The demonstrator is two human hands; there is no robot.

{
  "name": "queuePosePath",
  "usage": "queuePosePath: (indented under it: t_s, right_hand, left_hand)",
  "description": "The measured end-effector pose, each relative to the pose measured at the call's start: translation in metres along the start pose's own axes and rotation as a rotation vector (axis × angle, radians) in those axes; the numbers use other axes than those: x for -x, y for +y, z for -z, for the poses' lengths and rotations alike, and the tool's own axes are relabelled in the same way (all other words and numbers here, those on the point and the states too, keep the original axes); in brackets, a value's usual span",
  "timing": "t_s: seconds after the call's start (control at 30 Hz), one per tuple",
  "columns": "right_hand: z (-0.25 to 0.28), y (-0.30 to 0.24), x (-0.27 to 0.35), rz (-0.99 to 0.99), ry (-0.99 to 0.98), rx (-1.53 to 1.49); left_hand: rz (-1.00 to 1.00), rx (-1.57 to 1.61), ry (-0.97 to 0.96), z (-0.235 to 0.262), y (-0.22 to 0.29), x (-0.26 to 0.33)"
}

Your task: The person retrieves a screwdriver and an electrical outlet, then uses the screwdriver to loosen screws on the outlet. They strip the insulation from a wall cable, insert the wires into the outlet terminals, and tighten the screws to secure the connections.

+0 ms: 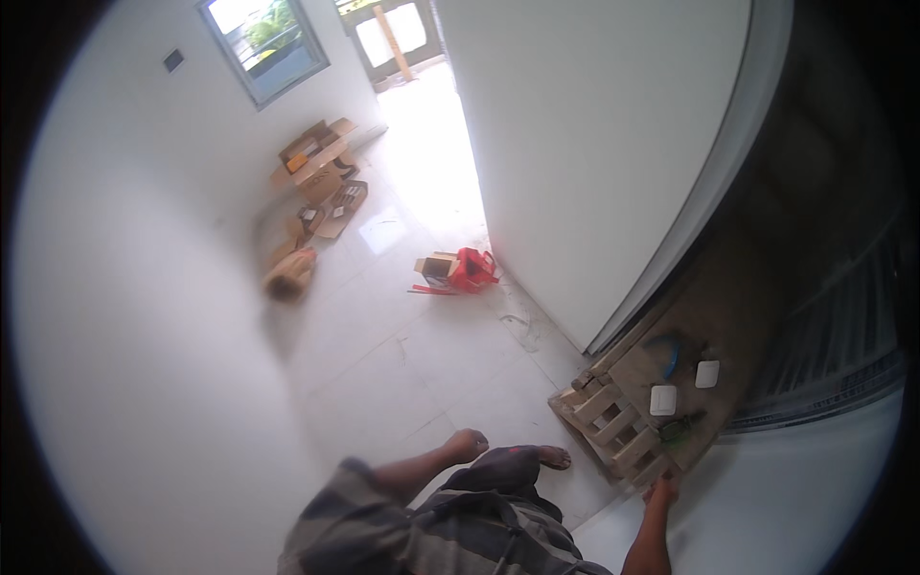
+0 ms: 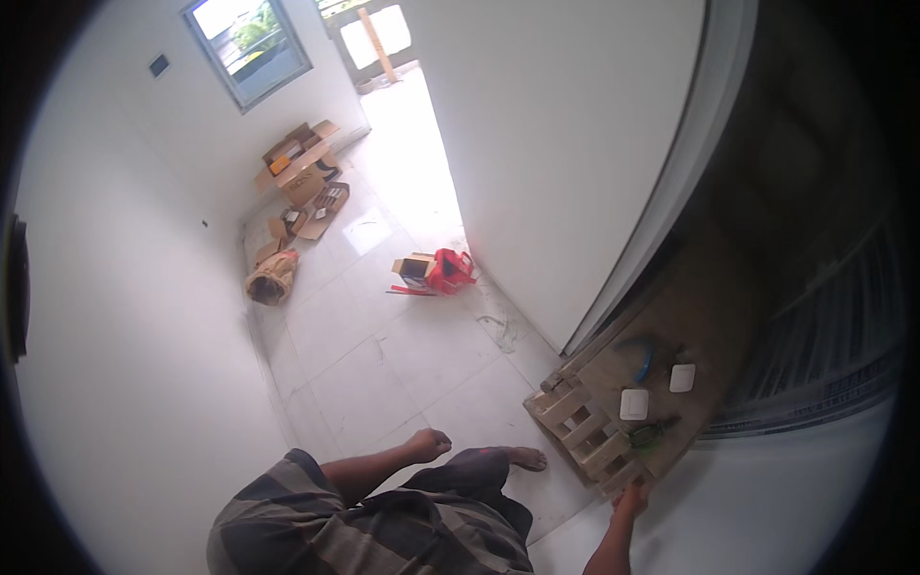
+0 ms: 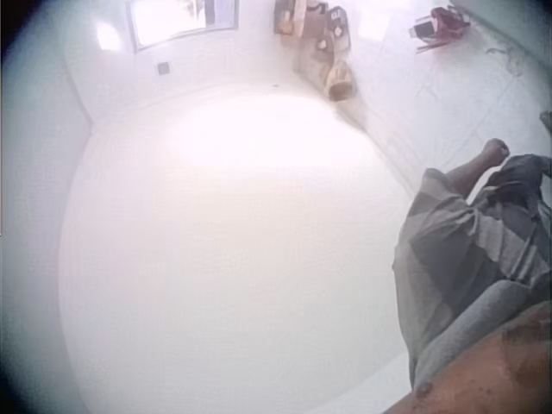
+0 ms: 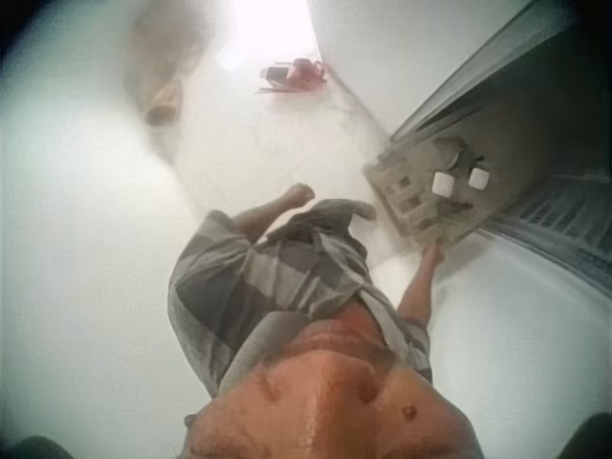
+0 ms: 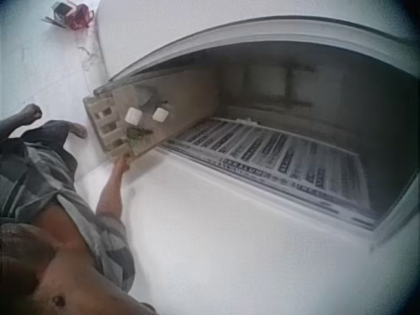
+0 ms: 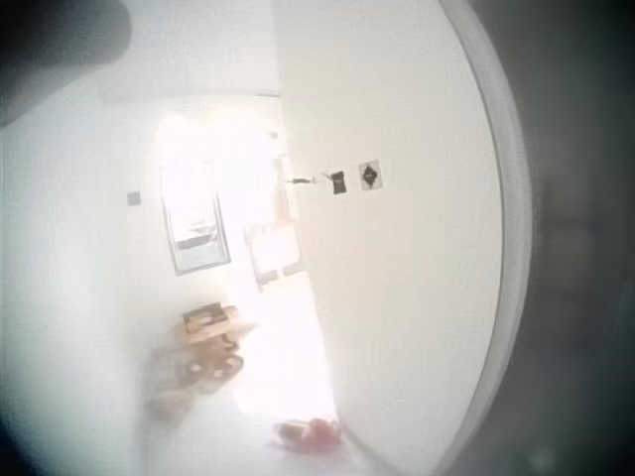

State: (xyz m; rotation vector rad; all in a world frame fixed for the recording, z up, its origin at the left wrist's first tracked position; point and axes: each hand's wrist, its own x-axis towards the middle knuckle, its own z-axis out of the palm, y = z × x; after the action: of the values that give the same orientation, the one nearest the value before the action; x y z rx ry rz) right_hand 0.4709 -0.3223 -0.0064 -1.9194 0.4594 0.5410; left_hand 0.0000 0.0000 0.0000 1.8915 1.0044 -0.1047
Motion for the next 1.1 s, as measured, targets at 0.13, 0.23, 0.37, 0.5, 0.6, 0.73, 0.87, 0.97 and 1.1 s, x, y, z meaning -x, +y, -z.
queuePosePath:
  t_s: [0.13,0.23,0.37,0.5,0.6,0.73,0.87,0.97,1.1]
  right_hand:
    - [0.004,0.107,0.088,-0.197,-0.025,0.011]
    - [0.01,0.143,0.129,-0.266,-0.127,0.13]
    - [-0.007,0.171,0.155,-0.355,-0.162,0.199]
    - [-0.052,0.179,0.206,-0.382,-0.27,0.318]
    - [-0.097,0.171,0.237,-0.234,-0.548,0.571]
    - [-0.204,0.128,0.282,-0.174,-0.61,0.684]
    - [-0.323,0.097,0.291,-0.133,-0.633,0.588]
    - [-0.417,0.056,0.321,-0.067,-0.715,0.558]
    - [-0.522,0.021,0.407,0.129,-0.806,0.618]
  left_hand:
    - [0.029,0.015,0.097,0.049,-0.037,0.11]
    - [0.035,0.132,0.184,0.089,-0.008,0.146]
    - [-0.063,0.415,0.237,0.146,0.063,0.146]
    - [-0.416,0.562,0.338,0.227,0.148,0.187]
    - [-0.838,0.525,0.463,0.303,0.196,0.248]
    - [-1.44,0.635,0.559,0.379,0.214,0.307]
    - [-1.8,0.38,0.364,0.46,0.173,0.334]
    - [-1.628,0.504,0.566,0.492,0.14,0.357]
    - [-1.601,0.563,0.609,0.557,0.08,0.366]
